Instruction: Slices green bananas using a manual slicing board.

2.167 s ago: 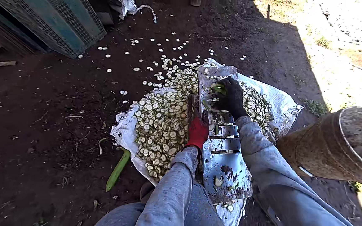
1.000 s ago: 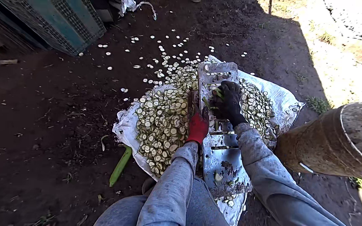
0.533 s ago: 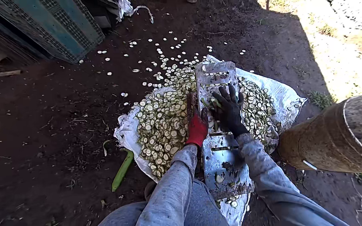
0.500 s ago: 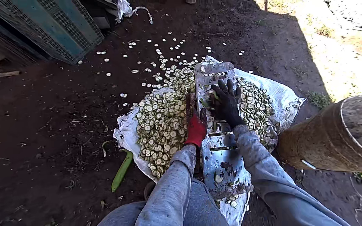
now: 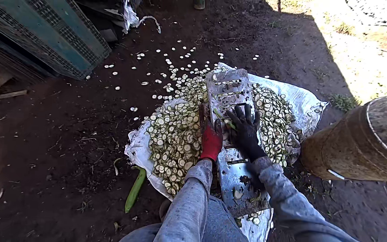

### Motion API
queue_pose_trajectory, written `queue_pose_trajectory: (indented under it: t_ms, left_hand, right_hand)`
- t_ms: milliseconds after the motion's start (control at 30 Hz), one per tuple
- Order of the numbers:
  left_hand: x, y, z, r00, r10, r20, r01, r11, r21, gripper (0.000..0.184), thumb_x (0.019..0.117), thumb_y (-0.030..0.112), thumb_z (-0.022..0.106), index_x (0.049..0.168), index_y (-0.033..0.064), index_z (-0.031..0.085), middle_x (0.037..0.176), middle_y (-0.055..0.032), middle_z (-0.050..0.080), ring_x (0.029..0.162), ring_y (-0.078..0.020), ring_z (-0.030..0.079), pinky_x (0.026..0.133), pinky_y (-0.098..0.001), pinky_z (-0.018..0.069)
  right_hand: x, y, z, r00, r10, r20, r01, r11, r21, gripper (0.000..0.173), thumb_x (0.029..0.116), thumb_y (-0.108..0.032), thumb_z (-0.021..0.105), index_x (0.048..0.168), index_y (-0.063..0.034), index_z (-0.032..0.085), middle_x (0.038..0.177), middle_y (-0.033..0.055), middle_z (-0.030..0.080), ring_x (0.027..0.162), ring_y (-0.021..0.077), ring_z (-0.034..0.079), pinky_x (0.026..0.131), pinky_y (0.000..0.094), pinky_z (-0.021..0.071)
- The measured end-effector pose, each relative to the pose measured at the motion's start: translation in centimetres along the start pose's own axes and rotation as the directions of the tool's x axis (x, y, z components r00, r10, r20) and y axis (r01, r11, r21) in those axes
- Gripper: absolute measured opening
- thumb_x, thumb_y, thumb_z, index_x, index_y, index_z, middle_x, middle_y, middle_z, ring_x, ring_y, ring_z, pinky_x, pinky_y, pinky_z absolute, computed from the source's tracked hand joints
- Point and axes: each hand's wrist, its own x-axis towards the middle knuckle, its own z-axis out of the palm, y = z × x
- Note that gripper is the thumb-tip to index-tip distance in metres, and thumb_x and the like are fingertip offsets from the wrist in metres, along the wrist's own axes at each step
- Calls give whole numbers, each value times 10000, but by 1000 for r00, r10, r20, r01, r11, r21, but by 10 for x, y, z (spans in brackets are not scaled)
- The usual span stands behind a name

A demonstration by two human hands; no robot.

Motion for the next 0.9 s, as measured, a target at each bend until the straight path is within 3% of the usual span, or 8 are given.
queue_pose_trajectory:
  t_ms: [100, 167, 267, 400, 567, 700, 800, 900]
  left_hand:
    - [0, 2, -2, 1000, -24, 4, 24, 1000, -7, 638, 1112, 457, 351, 1613, 72, 262, 1337, -267, 615, 1193, -411, 639, 1009, -590, 500]
    - [0, 3, -3, 1000, -28, 4, 28, 1000, 0, 626, 1113, 445, 356, 1609, 73, 274, 1313, -271, 625, 1181, -410, 644, 1006, -588, 499]
    - [2, 3, -2, 1000, -5, -10, 5, 1000, 1, 621, 1111, 426, 380, 1617, 82, 271, 1385, -256, 592, 1229, -400, 622, 1034, -580, 487]
    - [0, 0, -1, 1000, 0, -1, 0, 1000, -25, 631, 1112, 454, 355, 1620, 91, 261, 1440, -243, 554, 1274, -388, 594, 1059, -574, 472]
    - [-3, 0, -5, 1000, -4, 31, 4, 1000, -2, 633, 1112, 439, 363, 1594, 35, 290, 1400, -276, 571, 1259, -420, 596, 1050, -597, 470]
    - [-7, 2, -6, 999, -38, 39, 38, 999, 16, 650, 1107, 482, 343, 1603, 67, 285, 1384, -282, 577, 1233, -441, 606, 1015, -622, 481]
    - [-13, -2, -6, 997, -36, 62, 35, 999, 24, 653, 1105, 501, 327, 1611, 94, 264, 1391, -279, 573, 1233, -447, 605, 1001, -633, 487]
    - [-9, -1, -5, 998, -31, 49, 31, 1000, -1, 654, 1102, 514, 325, 1612, 109, 265, 1376, -264, 588, 1216, -431, 618, 1000, -623, 491]
  right_hand:
    - [72, 3, 3, 995, 87, 46, -83, 992, -92, 553, 1027, -558, 418, 1541, -359, 461, 1688, 93, 272, 1586, 384, 52, 1194, 725, -66]
    - [77, 0, -6, 986, 130, 107, -124, 990, -65, 672, 985, -617, 475, 1575, -304, 407, 1696, 157, 212, 1578, 422, 38, 1200, 713, -35]
    - [84, -8, -17, 998, 54, 11, -54, 998, 21, 875, 835, -577, 722, 1562, -193, 422, 1589, 188, 410, 1496, 422, 317, 1192, 632, 247]
    - [103, -18, -3, 987, -149, 67, 145, 988, 59, 319, 971, -270, 616, 1247, -122, 673, 1175, 151, 683, 1192, 349, 609, 1021, 538, 466]
    - [-36, -26, -10, 997, -79, -23, 82, 977, 197, 289, 1002, -203, 569, 1233, -77, 688, 1154, 171, 703, 1127, 364, 662, 973, 575, 510]
    - [-136, -29, -14, 977, -178, -120, 201, 956, 212, 254, 969, -241, 575, 1110, -103, 732, 969, 92, 742, 931, 283, 703, 859, 460, 550]
    - [-51, -13, -3, 943, -261, -207, 300, 935, 191, 239, 955, -154, 588, 1106, -45, 738, 931, 131, 735, 903, 335, 701, 809, 521, 545]
    - [79, 7, 8, 959, -226, -174, 250, 958, 136, 282, 1030, -166, 497, 1204, -41, 681, 1107, 170, 714, 1100, 363, 663, 969, 555, 478]
